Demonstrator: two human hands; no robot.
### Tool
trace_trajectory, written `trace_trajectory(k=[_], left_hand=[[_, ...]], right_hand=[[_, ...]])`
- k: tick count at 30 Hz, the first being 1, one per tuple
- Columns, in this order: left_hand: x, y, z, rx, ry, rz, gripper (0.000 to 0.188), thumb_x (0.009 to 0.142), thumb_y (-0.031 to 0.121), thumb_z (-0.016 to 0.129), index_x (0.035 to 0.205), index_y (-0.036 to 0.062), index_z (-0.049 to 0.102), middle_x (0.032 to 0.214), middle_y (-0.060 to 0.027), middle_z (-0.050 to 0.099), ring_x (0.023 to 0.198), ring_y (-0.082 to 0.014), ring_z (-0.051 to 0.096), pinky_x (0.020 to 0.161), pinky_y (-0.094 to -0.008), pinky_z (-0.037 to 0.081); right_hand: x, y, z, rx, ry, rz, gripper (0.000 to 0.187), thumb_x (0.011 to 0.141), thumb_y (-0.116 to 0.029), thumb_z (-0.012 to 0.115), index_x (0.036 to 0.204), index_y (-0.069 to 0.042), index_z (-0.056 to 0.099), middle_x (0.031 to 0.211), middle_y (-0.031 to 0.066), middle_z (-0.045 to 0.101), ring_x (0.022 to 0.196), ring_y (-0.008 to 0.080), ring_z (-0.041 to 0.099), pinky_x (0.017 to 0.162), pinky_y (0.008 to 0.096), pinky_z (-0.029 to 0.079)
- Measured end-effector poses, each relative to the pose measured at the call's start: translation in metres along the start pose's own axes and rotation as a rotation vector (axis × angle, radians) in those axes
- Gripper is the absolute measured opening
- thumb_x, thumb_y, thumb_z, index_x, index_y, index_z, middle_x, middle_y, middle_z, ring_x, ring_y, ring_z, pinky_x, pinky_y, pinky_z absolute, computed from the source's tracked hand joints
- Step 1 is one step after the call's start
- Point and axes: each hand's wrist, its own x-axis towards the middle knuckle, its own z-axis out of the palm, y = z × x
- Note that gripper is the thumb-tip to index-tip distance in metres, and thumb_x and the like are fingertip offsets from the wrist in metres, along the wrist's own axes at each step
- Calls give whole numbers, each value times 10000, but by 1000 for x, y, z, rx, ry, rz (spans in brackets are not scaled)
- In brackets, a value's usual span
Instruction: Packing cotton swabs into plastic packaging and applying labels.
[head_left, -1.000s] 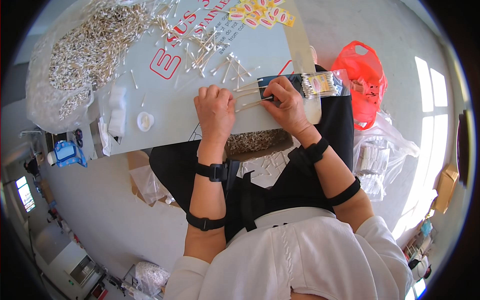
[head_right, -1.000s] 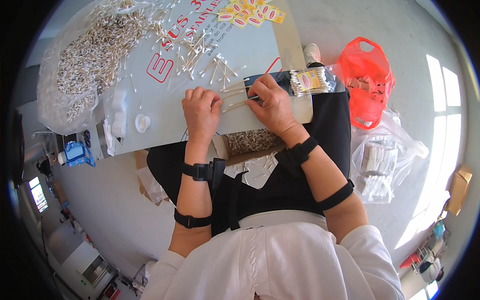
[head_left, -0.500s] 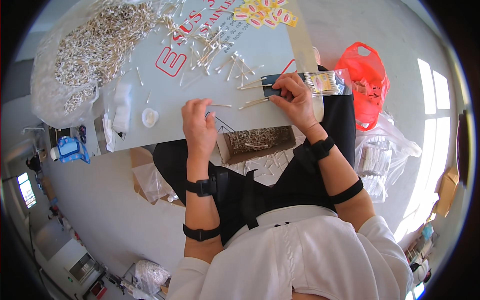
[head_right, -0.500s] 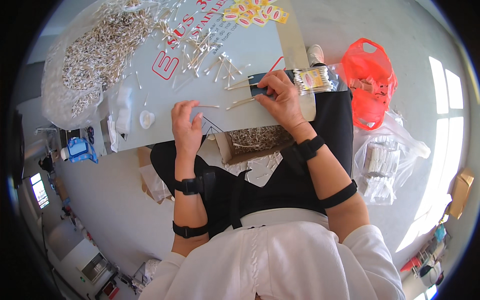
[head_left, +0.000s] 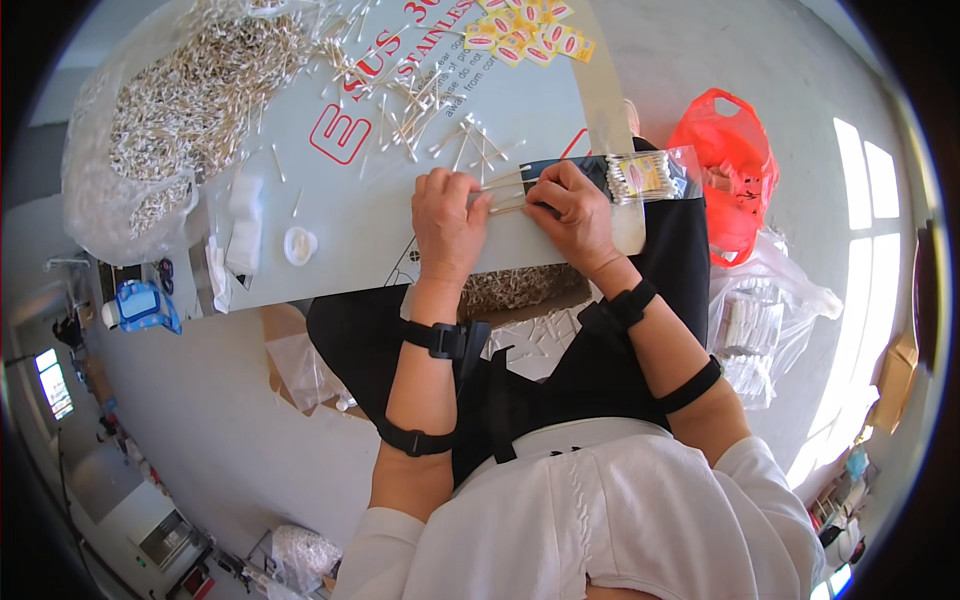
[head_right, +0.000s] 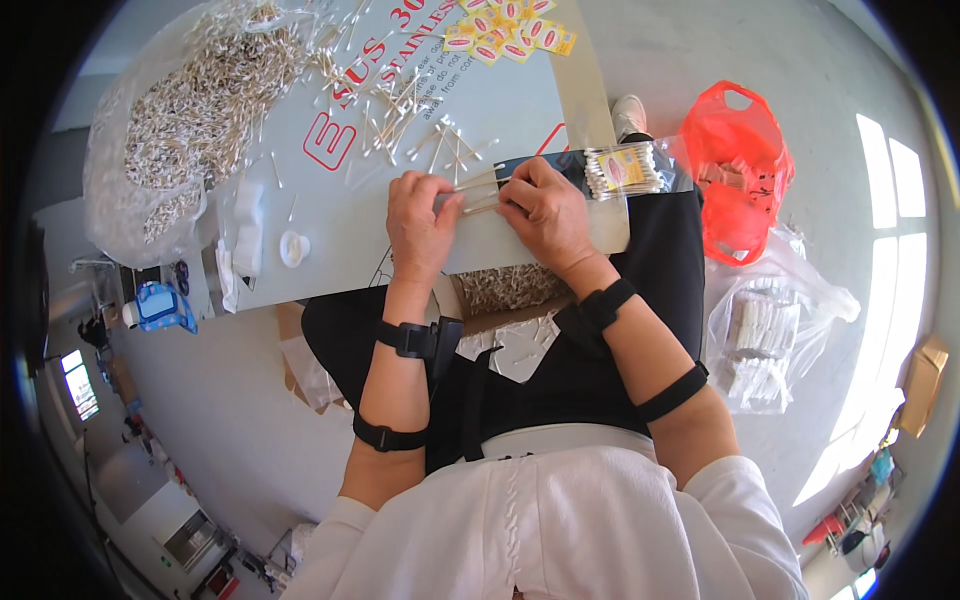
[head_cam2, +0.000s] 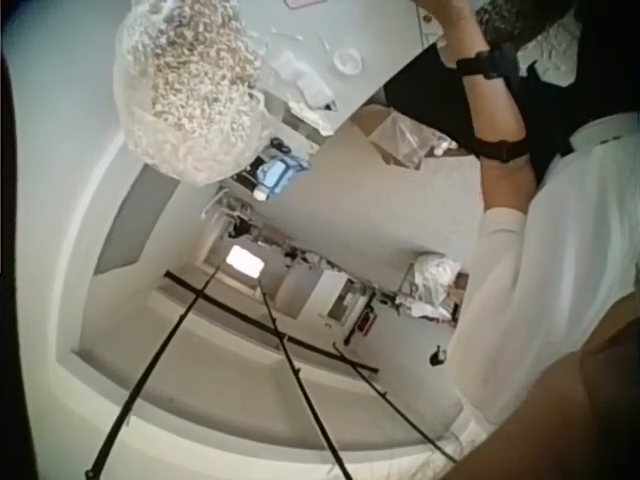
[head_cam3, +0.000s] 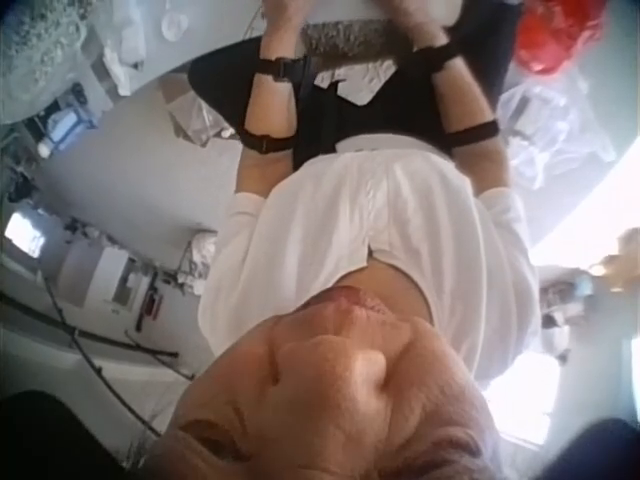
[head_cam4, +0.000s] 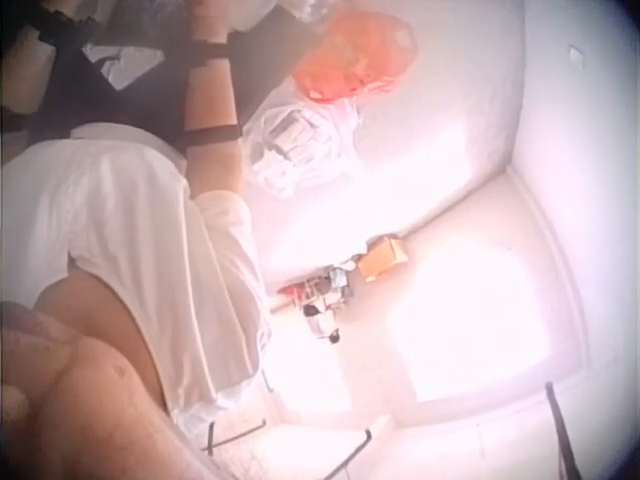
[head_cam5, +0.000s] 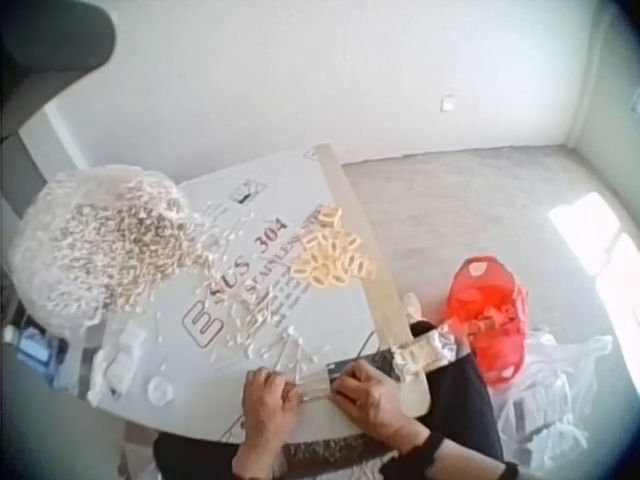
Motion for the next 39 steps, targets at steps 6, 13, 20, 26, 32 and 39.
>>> trace_trajectory(k=[6, 13, 20, 26, 32, 39], left_hand=[[30, 6, 11, 193, 30, -154, 308, 714, 274, 793, 821, 59, 601, 891, -85, 575, 884, -304, 542, 769, -423, 443], [38, 12, 24, 328, -78, -191, 280, 711, 253, 785, 799, 60, 601, 835, -81, 594, 868, -307, 568, 751, -434, 455], [29, 1, 21, 253, -51, -110, 127, 733, 86, 720, 781, 75, 603, 824, -81, 584, 848, -309, 565, 719, -438, 451], [32, -3, 4, 225, -159, -60, 134, 717, 74, 735, 792, 75, 624, 844, -84, 582, 862, -312, 562, 743, -430, 459], [47, -16, -2, 93, -22, -245, 185, 710, 123, 766, 849, 72, 655, 874, -86, 591, 918, -317, 566, 807, -412, 472], [55, -18, 11, 215, -94, -87, 139, 716, 55, 741, 797, 75, 630, 844, -81, 593, 883, -314, 568, 761, -431, 468]], right_hand=[[5, -9, -3, 121, 34, 121, 182, 711, -87, 747, 870, -74, 660, 903, 74, 578, 784, 275, 626, 668, 368, 513], [52, 9, 3, 13, 29, 80, 265, 732, -29, 684, 991, -87, 681, 938, 110, 601, 824, 319, 634, 714, 399, 524], [69, 18, 4, -37, -101, -14, 243, 758, -60, 695, 996, -108, 700, 946, 93, 595, 815, 290, 633, 717, 362, 511], [63, 17, 1, -109, -155, -80, 132, 742, -85, 725, 858, -87, 662, 870, 75, 562, 781, 288, 623, 688, 372, 505], [57, 11, 2, -107, -158, -87, 123, 741, -98, 733, 810, -80, 633, 857, 75, 552, 765, 285, 621, 662, 373, 500], [62, 0, 10, -53, -80, 8, 142, 727, -136, 749, 785, -87, 629, 848, 76, 576, 753, 294, 632, 656, 397, 516]])
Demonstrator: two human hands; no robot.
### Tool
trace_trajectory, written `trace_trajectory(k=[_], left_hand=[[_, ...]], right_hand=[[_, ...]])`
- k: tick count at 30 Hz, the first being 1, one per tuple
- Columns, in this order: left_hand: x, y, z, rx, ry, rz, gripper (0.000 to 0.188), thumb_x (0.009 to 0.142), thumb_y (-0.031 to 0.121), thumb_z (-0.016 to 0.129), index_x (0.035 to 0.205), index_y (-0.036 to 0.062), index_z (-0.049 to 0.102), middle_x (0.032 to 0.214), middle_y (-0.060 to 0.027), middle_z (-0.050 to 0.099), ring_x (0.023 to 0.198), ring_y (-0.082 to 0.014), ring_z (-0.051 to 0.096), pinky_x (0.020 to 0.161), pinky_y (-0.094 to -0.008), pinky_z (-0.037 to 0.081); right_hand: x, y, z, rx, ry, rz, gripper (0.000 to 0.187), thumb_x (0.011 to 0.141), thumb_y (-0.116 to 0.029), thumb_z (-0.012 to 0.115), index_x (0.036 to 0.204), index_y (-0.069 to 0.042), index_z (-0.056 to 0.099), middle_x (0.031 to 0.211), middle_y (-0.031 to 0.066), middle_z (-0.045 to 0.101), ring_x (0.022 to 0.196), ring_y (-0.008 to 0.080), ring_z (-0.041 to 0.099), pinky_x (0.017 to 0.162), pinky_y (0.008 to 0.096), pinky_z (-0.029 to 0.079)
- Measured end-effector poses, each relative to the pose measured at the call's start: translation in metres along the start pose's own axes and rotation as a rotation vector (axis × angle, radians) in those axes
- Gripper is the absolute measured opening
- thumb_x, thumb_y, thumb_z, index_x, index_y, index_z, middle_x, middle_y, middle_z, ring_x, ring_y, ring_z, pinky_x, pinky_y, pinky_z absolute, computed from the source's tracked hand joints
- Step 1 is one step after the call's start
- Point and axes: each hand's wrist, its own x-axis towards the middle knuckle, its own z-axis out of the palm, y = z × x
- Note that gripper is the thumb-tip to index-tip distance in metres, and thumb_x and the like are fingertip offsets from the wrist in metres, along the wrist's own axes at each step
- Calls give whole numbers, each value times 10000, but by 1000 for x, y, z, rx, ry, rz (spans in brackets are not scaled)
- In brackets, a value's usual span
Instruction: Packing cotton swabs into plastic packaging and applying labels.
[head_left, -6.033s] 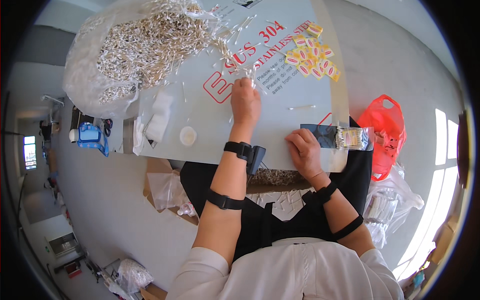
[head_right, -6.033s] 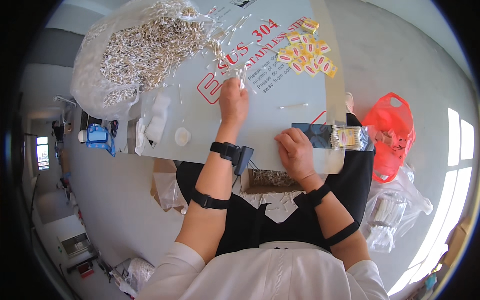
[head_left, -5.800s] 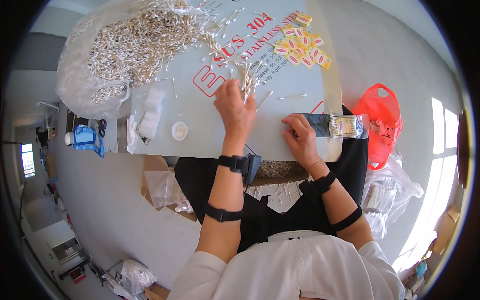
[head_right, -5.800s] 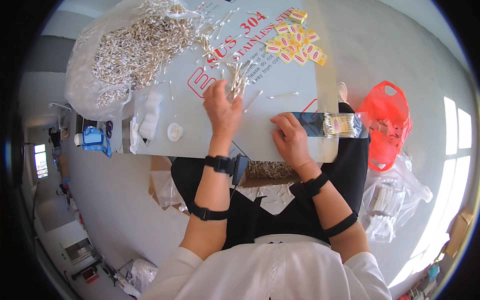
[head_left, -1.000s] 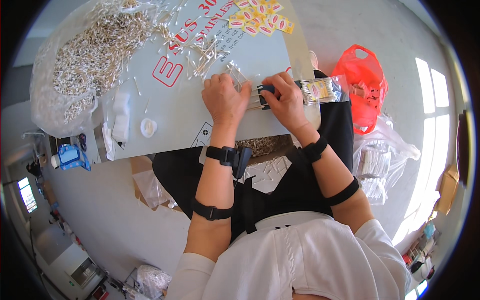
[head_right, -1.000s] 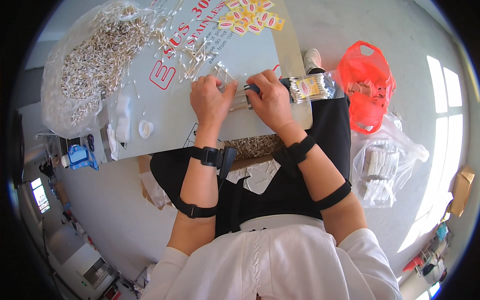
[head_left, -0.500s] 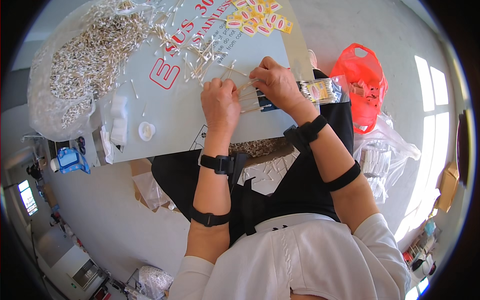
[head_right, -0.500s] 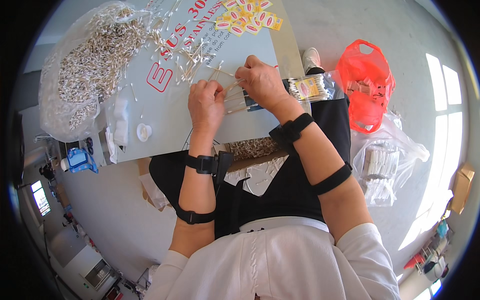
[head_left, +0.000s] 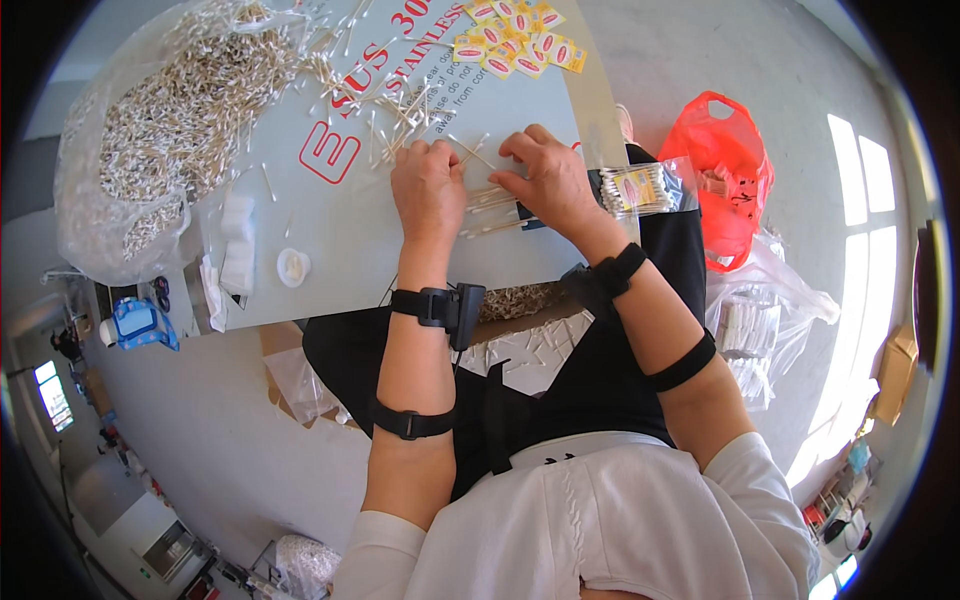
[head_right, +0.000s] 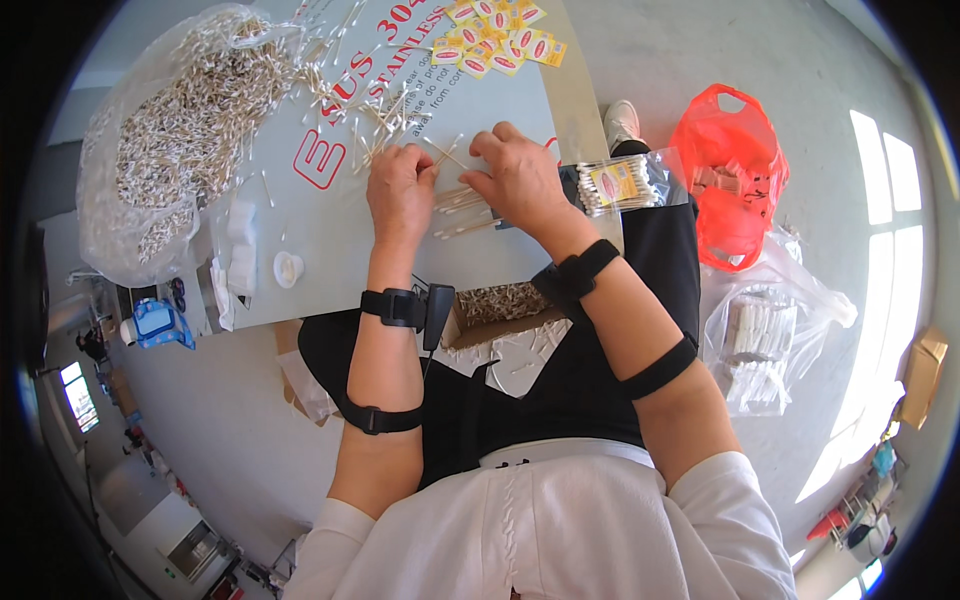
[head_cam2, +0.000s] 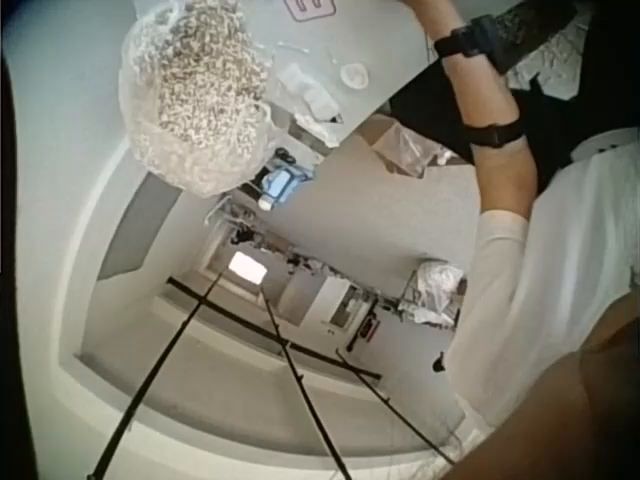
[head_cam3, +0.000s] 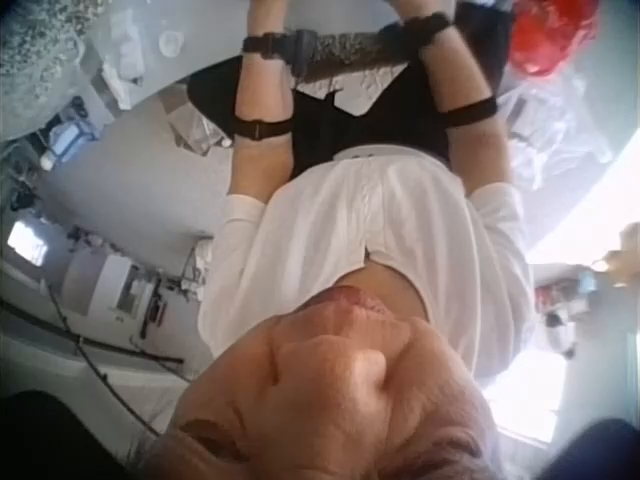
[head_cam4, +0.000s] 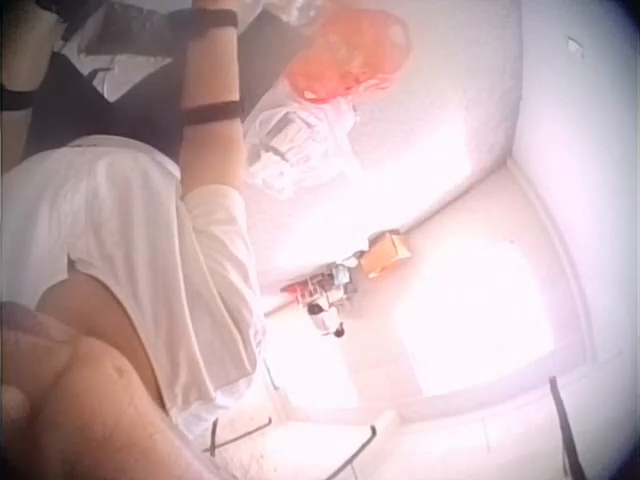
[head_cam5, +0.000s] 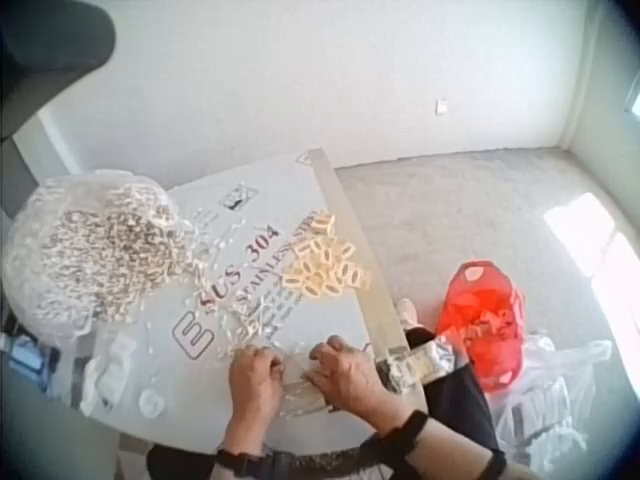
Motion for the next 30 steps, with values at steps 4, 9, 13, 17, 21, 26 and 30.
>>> trace_trajectory(k=[4, 9, 13, 17, 21, 26, 30], left_hand=[[-1, 4, 5, -44, 69, 42, 136, 687, 30, 732, 754, 74, 623, 779, -75, 574, 832, -312, 565, 731, -424, 471], [0, 5, 2, -71, 78, 138, 121, 669, 5, 715, 717, 70, 625, 746, -68, 553, 803, -301, 551, 723, -420, 467], [-4, 7, 2, -109, 1, 167, 155, 653, 2, 724, 769, 76, 652, 815, -71, 563, 849, -295, 549, 746, -394, 470], [-14, 14, 5, -243, 124, 146, 252, 646, 27, 746, 877, 95, 671, 947, -73, 571, 962, -287, 531, 837, -400, 452], [-22, 11, 3, -115, 56, 210, 275, 708, 37, 734, 969, 88, 666, 1068, -60, 575, 1075, -281, 505, 962, -430, 385], [-24, 3, 9, -123, -8, 145, 323, 693, 41, 728, 1000, 83, 634, 1119, -82, 557, 1082, -306, 493, 945, -444, 387], [-33, -2, 13, -505, 122, 53, 382, 882, 184, 632, 1232, 50, 558, 1322, -128, 504, 1227, -303, 463, 1054, -413, 355]], right_hand=[[17, 7, 8, -109, 44, -70, 100, 767, -127, 702, 797, -71, 625, 851, 86, 579, 770, 290, 636, 650, 400, 518], [35, 19, 7, -200, 61, -166, 35, 793, -100, 655, 787, -79, 627, 850, 86, 581, 790, 288, 635, 654, 397, 522], [40, 22, 5, -199, -18, -175, 36, 783, -95, 666, 770, -89, 632, 855, 74, 586, 859, 292, 618, 708, 401, 519], [35, 33, -3, -4, -9, -240, 60, 756, -67, 686, 791, -79, 639, 905, 65, 606, 939, 283, 585, 780, 393, 503], [13, 28, -5, 185, 101, -154, 86, 737, -49, 694, 800, -74, 640, 923, 60, 611, 932, 283, 573, 790, 390, 496], [2, 22, -4, -51, 11, -75, 121, 745, -46, 684, 864, -57, 667, 985, 84, 629, 986, 307, 578, 829, 386, 499], [-8, 19, 0, 213, 152, -7, 167, 829, -57, 645, 992, -38, 678, 1144, 111, 629, 1095, 304, 576, 912, 361, 480]])
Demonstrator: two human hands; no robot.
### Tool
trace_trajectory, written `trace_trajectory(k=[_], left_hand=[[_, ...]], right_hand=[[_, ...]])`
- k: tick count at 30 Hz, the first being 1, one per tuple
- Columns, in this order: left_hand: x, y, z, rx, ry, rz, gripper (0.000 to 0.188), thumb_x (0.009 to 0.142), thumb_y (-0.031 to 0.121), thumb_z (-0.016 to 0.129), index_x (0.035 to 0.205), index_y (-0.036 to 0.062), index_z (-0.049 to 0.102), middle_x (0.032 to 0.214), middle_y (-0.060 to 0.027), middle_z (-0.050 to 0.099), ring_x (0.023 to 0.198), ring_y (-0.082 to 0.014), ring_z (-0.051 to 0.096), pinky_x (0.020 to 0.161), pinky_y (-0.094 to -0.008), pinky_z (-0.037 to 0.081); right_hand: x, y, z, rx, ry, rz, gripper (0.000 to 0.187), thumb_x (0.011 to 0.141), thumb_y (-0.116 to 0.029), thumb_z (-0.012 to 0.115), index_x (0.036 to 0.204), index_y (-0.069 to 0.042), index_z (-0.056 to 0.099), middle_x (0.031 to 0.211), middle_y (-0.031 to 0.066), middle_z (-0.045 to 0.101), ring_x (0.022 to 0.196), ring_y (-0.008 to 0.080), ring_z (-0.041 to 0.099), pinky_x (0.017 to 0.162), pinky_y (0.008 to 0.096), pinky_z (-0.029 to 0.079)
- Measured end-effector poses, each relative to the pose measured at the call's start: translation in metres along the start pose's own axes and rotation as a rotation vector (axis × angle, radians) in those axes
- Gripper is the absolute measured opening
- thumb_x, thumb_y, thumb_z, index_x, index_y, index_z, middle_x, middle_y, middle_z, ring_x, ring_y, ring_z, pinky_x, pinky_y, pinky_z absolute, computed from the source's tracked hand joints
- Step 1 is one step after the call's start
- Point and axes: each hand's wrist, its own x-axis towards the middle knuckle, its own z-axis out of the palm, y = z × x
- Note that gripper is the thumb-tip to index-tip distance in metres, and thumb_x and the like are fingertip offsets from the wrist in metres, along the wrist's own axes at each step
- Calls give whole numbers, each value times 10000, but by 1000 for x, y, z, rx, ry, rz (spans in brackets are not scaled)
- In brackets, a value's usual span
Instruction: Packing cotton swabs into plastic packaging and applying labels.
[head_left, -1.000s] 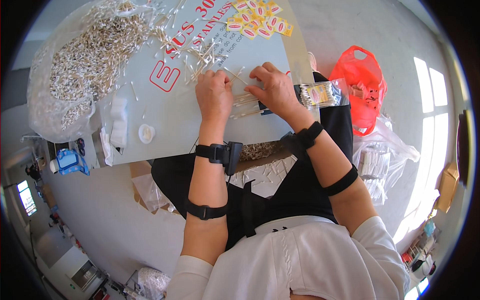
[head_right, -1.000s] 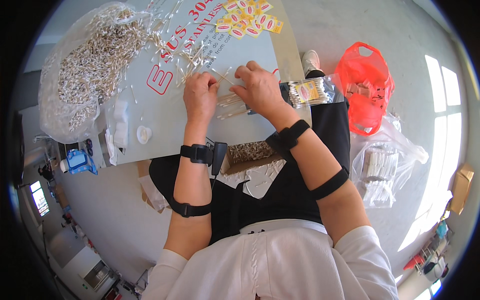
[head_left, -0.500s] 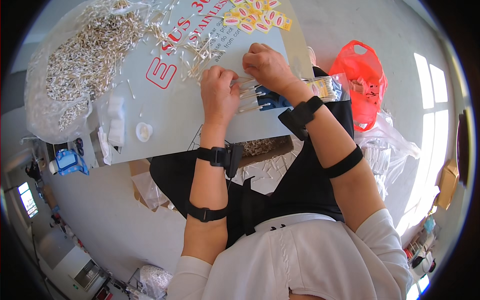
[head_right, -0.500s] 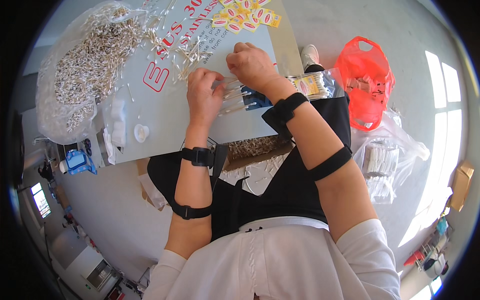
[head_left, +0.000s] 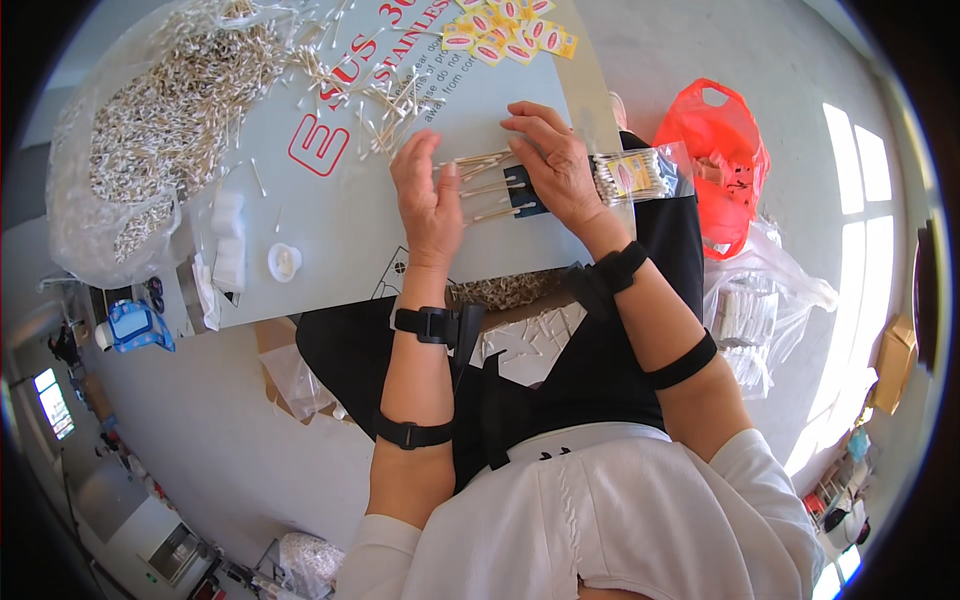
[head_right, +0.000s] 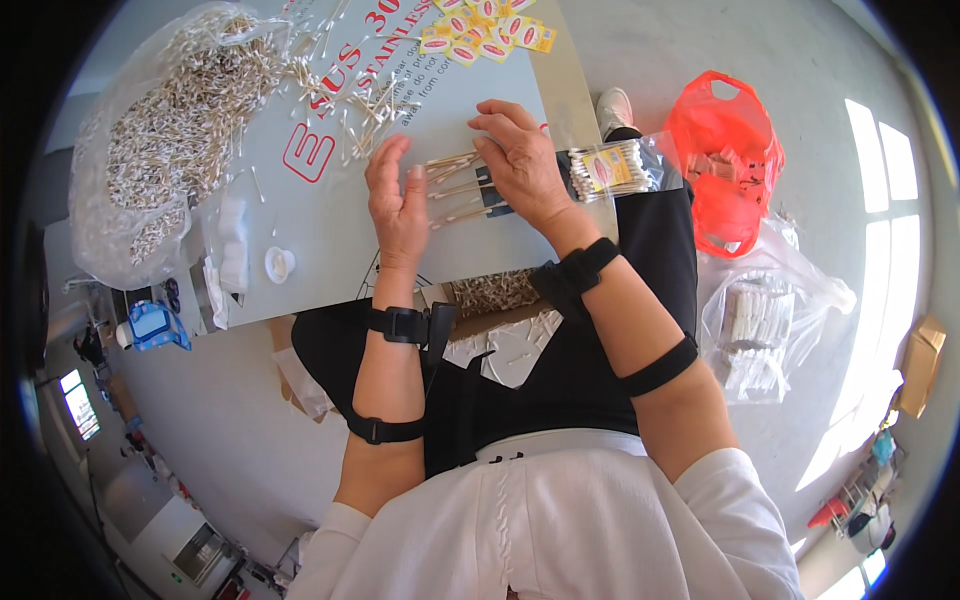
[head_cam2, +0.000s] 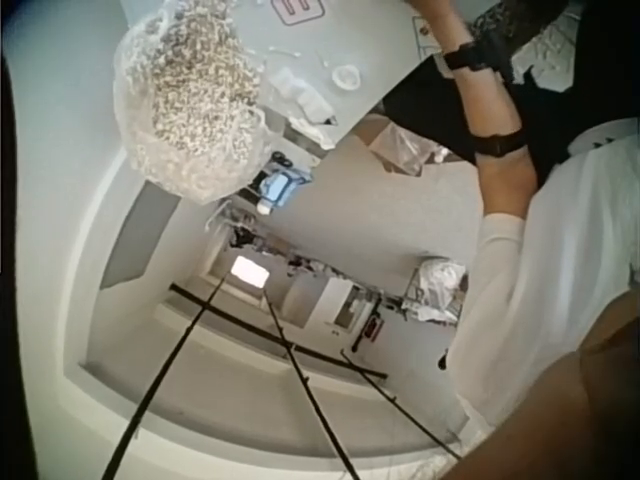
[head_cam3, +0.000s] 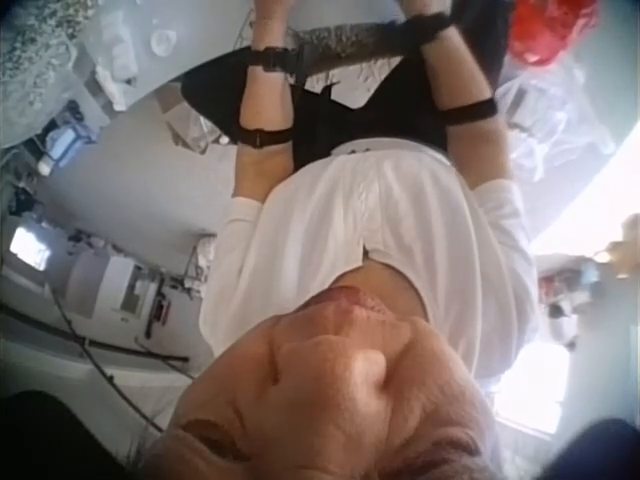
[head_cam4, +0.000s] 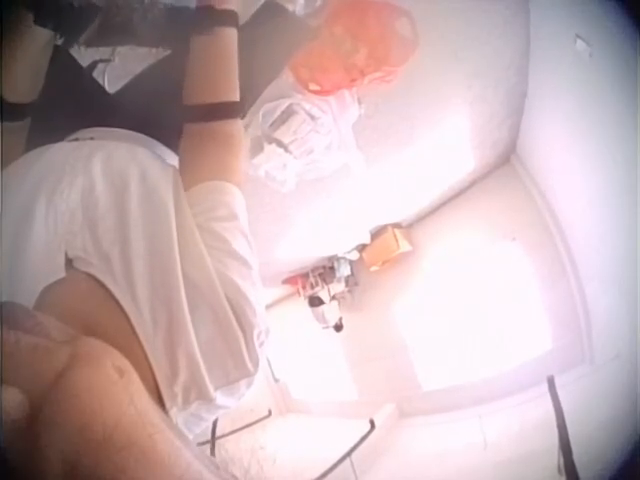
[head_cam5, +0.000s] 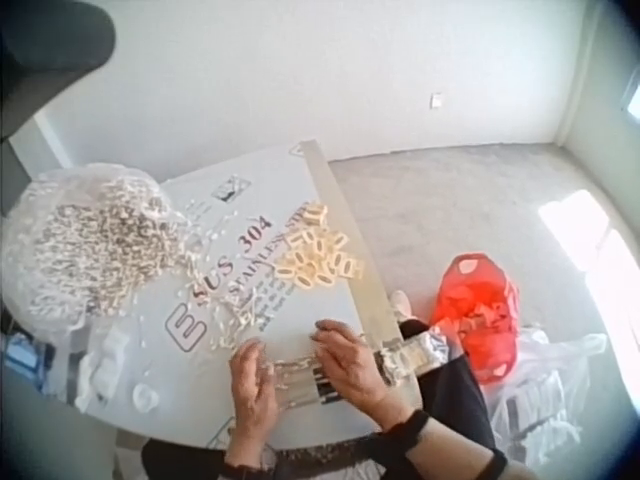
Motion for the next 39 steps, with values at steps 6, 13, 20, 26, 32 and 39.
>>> trace_trajectory(k=[6, 13, 20, 26, 32, 39], left_hand=[[-2, 28, 21, -510, 89, -228, 557, 1030, 353, 436, 1453, -4, 364, 1502, -147, 375, 1406, -269, 327, 1163, -394, 239], [-2, 17, 10, -309, 49, -107, 496, 956, 184, 560, 1402, 7, 433, 1461, -140, 432, 1356, -305, 398, 1139, -411, 286], [-12, 11, 3, 263, -121, 47, 563, 829, 89, 665, 1357, 16, 482, 1430, -162, 453, 1338, -341, 407, 1072, -448, 353], [-9, 19, 18, 541, -232, 98, 636, 906, 279, 619, 1438, 17, 389, 1524, -177, 343, 1425, -335, 296, 1150, -519, 213], [-13, 19, 20, 619, -294, 52, 697, 957, 438, 510, 1506, 63, 297, 1573, -151, 269, 1459, -316, 234, 1169, -538, 144], [-9, 20, 20, 650, -290, 83, 731, 918, 414, 587, 1479, 23, 328, 1554, -179, 294, 1452, -330, 247, 1155, -580, 142]], right_hand=[[-13, -14, 20, 356, 150, 106, 308, 987, -112, 512, 1256, 28, 565, 1363, 175, 530, 1268, 283, 502, 1056, 331, 378], [-16, -1, 12, 592, 201, 247, 286, 990, -96, 519, 1241, 24, 584, 1371, 138, 525, 1238, 204, 510, 1027, 291, 410], [-7, -8, -11, 56, -64, 111, 212, 833, -50, 638, 1037, -64, 691, 1032, 104, 631, 827, 252, 645, 755, 358, 534], [22, 7, -9, -305, -260, -101, 62, 835, -112, 657, 889, -81, 656, 876, 92, 615, 793, 330, 632, 682, 412, 507], [39, 5, -8, -454, -316, -139, 72, 840, -139, 659, 837, -84, 614, 827, 97, 601, 779, 343, 635, 674, 416, 506], [44, 7, -6, -563, -351, -139, 151, 825, -196, 679, 806, -63, 612, 860, 116, 631, 802, 355, 633, 698, 427, 505]])
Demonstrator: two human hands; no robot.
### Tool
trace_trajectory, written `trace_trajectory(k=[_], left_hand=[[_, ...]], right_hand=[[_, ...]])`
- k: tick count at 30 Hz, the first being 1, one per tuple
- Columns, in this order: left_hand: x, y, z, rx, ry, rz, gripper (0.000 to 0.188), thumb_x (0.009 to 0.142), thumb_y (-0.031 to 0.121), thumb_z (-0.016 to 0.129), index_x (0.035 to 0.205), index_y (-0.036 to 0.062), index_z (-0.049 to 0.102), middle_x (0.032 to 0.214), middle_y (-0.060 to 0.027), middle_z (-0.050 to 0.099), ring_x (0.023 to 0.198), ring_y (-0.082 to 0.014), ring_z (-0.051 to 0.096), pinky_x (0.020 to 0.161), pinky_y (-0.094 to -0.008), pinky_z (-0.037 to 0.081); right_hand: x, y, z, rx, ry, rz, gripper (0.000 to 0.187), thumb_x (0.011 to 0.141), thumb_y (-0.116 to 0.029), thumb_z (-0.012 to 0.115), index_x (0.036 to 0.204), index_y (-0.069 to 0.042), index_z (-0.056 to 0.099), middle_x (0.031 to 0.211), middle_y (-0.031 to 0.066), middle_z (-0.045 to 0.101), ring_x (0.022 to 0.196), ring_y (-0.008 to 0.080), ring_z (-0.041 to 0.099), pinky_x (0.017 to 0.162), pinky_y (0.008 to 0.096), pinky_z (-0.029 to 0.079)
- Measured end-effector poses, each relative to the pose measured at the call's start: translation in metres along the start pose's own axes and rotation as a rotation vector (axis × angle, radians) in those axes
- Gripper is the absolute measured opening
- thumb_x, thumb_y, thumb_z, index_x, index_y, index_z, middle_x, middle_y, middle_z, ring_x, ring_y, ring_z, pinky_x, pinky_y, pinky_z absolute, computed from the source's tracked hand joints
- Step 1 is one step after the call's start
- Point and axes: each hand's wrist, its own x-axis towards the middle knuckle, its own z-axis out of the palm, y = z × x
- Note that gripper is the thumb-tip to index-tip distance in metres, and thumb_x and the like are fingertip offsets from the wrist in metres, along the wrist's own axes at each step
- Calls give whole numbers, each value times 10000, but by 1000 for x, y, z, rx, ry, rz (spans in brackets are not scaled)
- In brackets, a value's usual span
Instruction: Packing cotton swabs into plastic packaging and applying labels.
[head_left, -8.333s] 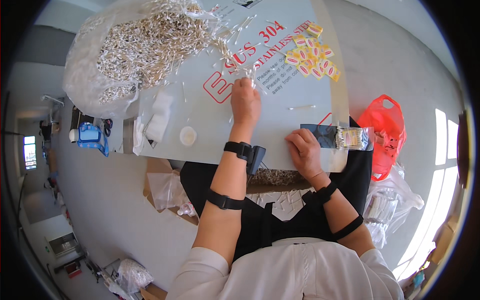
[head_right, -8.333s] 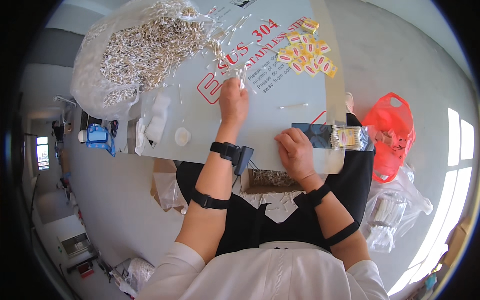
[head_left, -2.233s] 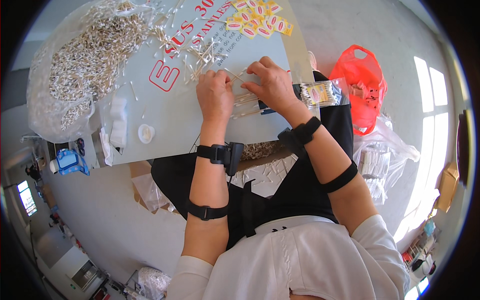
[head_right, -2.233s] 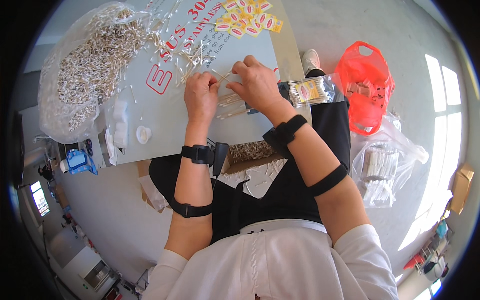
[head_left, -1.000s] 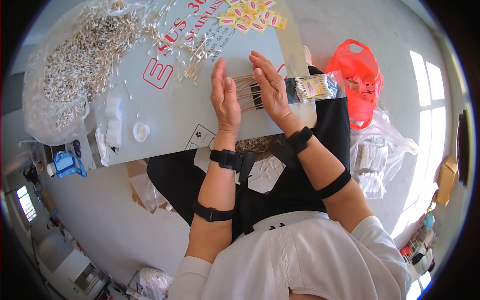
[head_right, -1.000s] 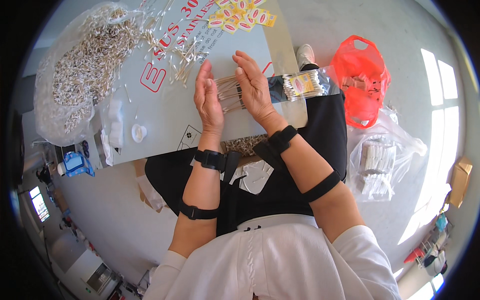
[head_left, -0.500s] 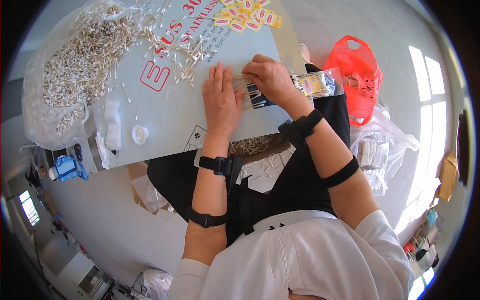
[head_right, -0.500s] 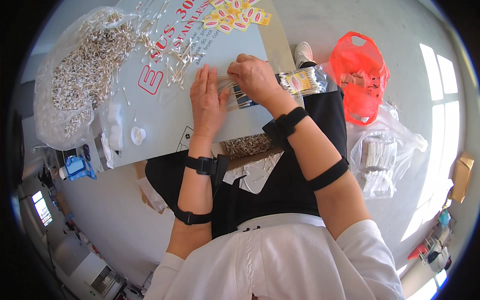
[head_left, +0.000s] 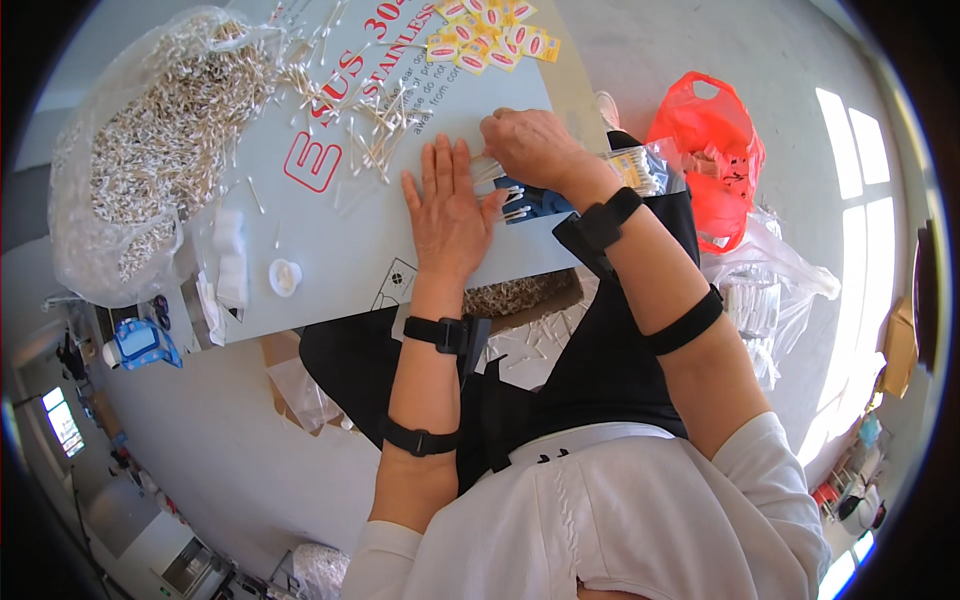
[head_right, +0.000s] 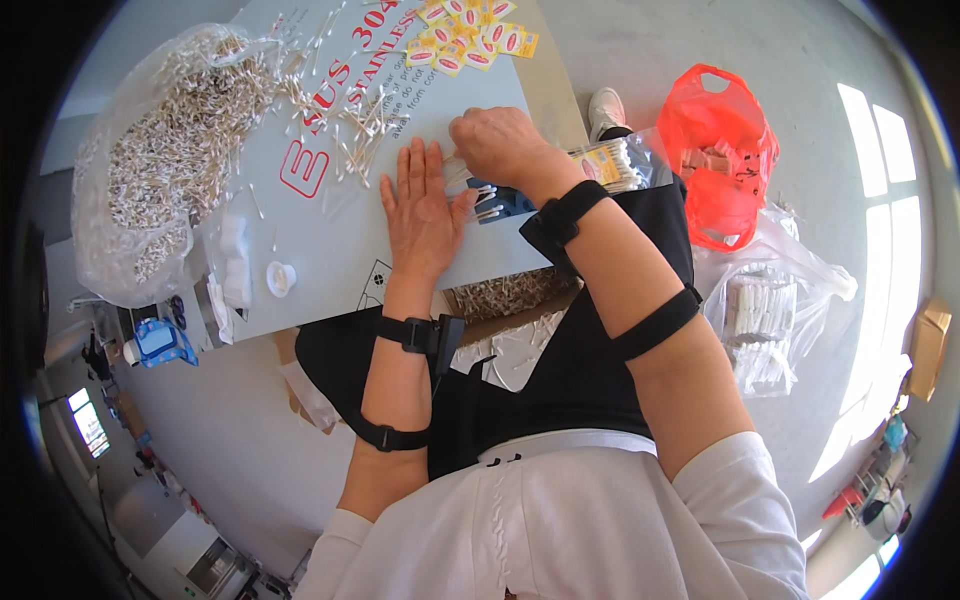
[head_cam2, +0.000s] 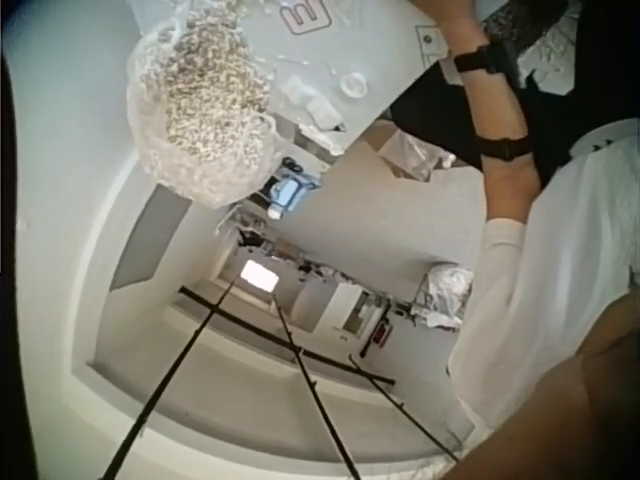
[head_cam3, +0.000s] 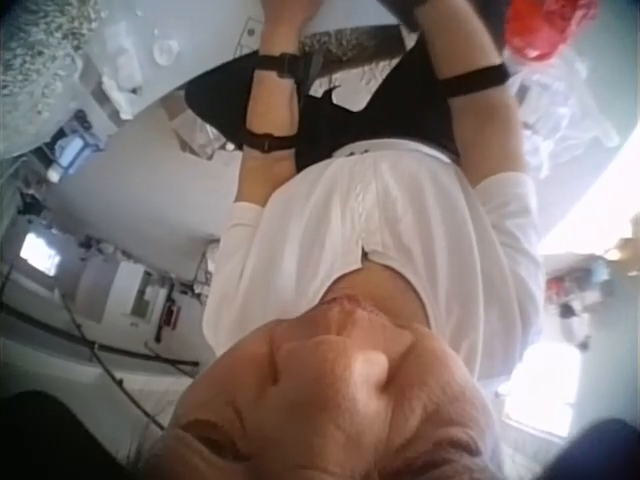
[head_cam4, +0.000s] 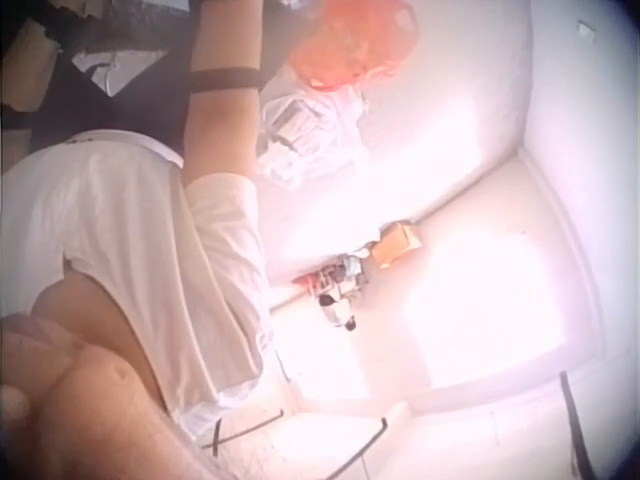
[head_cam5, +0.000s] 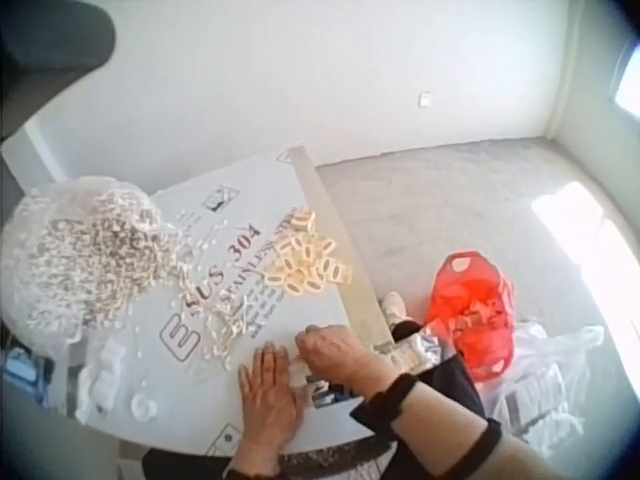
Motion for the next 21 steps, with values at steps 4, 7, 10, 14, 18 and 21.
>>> trace_trajectory(k=[4, 7, 10, 14, 18, 21], left_hand=[[-4, -1, 1, -17, -14, -18, 725, 940, 445, 536, 1494, 38, 305, 1570, -166, 267, 1463, -329, 220, 1162, -574, 116], [-4, 1, 1, -18, -27, -37, 719, 956, 454, 500, 1511, 53, 278, 1586, -150, 240, 1473, -319, 195, 1169, -564, 94], [-3, 2, 0, -43, 9, -30, 670, 933, 363, 559, 1477, 46, 331, 1560, -160, 282, 1459, -326, 226, 1163, -573, 113], [-1, -6, -1, -135, 79, -9, 502, 873, 151, 634, 1349, 55, 503, 1466, -166, 416, 1394, -328, 342, 1140, -553, 204], [11, -16, -5, -203, 147, 19, 415, 835, 72, 652, 1245, 56, 589, 1376, -158, 500, 1324, -322, 421, 1103, -512, 281], [16, -18, -3, -161, 205, 34, 386, 821, 66, 665, 1202, 30, 612, 1327, -156, 536, 1285, -325, 455, 1072, -487, 321]], right_hand=[[3, 4, -14, 97, -198, -22, 184, 826, -199, 673, 780, -35, 603, 817, 124, 639, 816, 358, 634, 712, 444, 499], [1, 9, -16, 222, -179, -32, 191, 833, -194, 669, 784, -26, 594, 814, 127, 640, 816, 364, 633, 715, 451, 498], [-4, 8, -8, 186, -96, -40, 163, 839, -169, 662, 823, -32, 573, 855, 130, 634, 810, 368, 629, 711, 452, 499], [-9, 4, -2, 39, -30, -63, 180, 805, -107, 648, 918, -7, 551, 938, 163, 615, 805, 376, 643, 686, 434, 536], [-16, 4, 1, 111, 74, -61, 169, 802, -74, 635, 924, -15, 534, 932, 152, 594, 789, 372, 645, 664, 428, 541], [-21, 2, 6, 61, 134, -44, 143, 798, -50, 619, 913, -30, 536, 926, 135, 581, 763, 364, 641, 662, 427, 542]])
